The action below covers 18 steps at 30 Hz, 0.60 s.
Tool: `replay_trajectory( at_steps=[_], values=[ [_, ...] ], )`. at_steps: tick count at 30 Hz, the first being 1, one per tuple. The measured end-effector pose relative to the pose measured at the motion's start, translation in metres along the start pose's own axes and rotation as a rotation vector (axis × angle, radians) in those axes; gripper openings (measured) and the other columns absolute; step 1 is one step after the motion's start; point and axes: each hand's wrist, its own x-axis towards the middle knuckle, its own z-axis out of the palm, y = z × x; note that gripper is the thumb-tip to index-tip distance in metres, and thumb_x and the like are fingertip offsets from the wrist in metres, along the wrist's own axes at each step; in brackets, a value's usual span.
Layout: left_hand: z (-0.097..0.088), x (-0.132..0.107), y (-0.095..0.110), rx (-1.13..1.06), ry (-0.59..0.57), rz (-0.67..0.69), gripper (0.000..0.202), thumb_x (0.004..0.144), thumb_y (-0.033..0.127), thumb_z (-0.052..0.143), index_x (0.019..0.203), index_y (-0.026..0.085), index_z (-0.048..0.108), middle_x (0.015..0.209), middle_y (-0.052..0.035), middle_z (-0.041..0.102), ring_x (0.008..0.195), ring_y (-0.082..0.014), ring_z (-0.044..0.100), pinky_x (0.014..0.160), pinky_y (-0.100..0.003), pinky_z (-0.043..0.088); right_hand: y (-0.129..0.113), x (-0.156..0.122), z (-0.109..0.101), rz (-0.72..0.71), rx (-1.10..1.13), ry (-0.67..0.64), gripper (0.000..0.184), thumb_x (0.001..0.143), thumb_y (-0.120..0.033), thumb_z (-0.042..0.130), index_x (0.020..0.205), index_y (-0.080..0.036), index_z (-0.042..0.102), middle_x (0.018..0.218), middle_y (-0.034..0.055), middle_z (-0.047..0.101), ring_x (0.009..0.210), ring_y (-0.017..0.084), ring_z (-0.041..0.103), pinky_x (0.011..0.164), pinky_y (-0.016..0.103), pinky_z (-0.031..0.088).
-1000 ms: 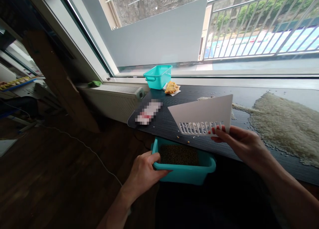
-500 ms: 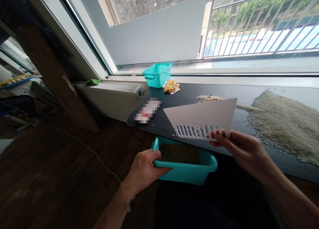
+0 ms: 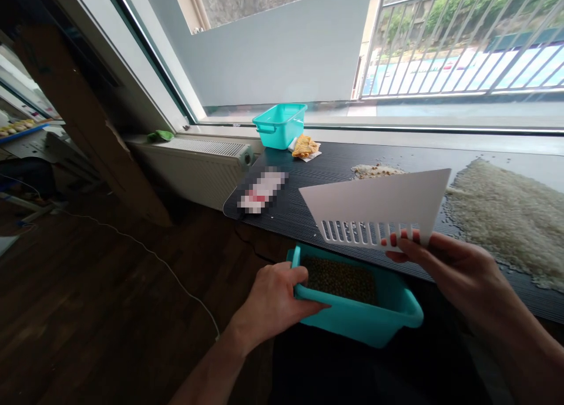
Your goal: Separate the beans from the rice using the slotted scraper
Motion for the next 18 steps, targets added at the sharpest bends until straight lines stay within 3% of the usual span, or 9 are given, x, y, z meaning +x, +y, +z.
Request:
replay_trajectory(
  at_steps=[4, 8, 11, 14, 18],
  values=[
    [0.006, 0.007, 0.025, 0.088, -0.048, -0.003, 0.066, 0.085, 0.055, 0.094, 0.064, 0.022, 0.041, 0.071, 0.0043, 0.052, 0.075, -0.0177, 0.059, 0.071, -0.03, 0.031, 0.003, -0.006, -0.012, 0.011, -0.046, 0.129, 0.069, 0.049, -0.092, 0.094, 0.079, -0.03, 0.089, 0.084, 0.0073, 0.089, 0.077, 0.034, 0.086, 0.082, 0.049, 0.076],
    [0.015, 0.013, 0.046, 0.164, -0.084, -0.017, 0.052, 0.09, 0.069, 0.085, 0.075, 0.024, 0.064, 0.088, -0.0034, 0.076, 0.097, -0.028, 0.077, 0.082, -0.032, 0.045, 0.001, -0.009, -0.025, 0.044, -0.089, 0.225, 0.069, 0.044, -0.089, 0.096, 0.077, -0.029, 0.088, 0.082, 0.0069, 0.089, 0.083, 0.037, 0.088, 0.092, 0.055, 0.074],
    [0.024, 0.02, 0.058, 0.198, -0.124, -0.01, 0.047, 0.095, 0.071, 0.08, 0.091, 0.025, 0.078, 0.101, -0.0077, 0.084, 0.108, -0.0321, 0.081, 0.093, -0.036, 0.053, 0.001, -0.007, -0.033, 0.048, -0.124, 0.267, 0.06, 0.048, -0.083, 0.096, 0.079, -0.032, 0.089, 0.084, 0.0062, 0.089, 0.087, 0.038, 0.088, 0.095, 0.056, 0.074],
    [0.033, 0.026, 0.064, 0.205, -0.126, 0.01, 0.05, 0.098, 0.074, 0.075, 0.101, 0.024, 0.083, 0.105, -0.0096, 0.087, 0.112, -0.0333, 0.082, 0.105, -0.041, 0.055, 0.007, -0.004, -0.041, 0.049, -0.158, 0.279, 0.051, 0.054, -0.076, 0.096, 0.082, -0.034, 0.089, 0.084, 0.0055, 0.089, 0.093, 0.038, 0.089, 0.098, 0.056, 0.074],
    [0.043, 0.032, 0.068, 0.181, -0.087, -0.014, 0.049, 0.1, 0.072, 0.074, 0.102, 0.024, 0.085, 0.107, -0.011, 0.088, 0.114, -0.0335, 0.082, 0.116, -0.048, 0.053, 0.017, -0.003, -0.042, 0.059, -0.122, 0.375, 0.06, 0.047, -0.08, 0.096, 0.08, -0.031, 0.09, 0.084, 0.0065, 0.089, 0.087, 0.04, 0.088, 0.097, 0.059, 0.073]
  ],
)
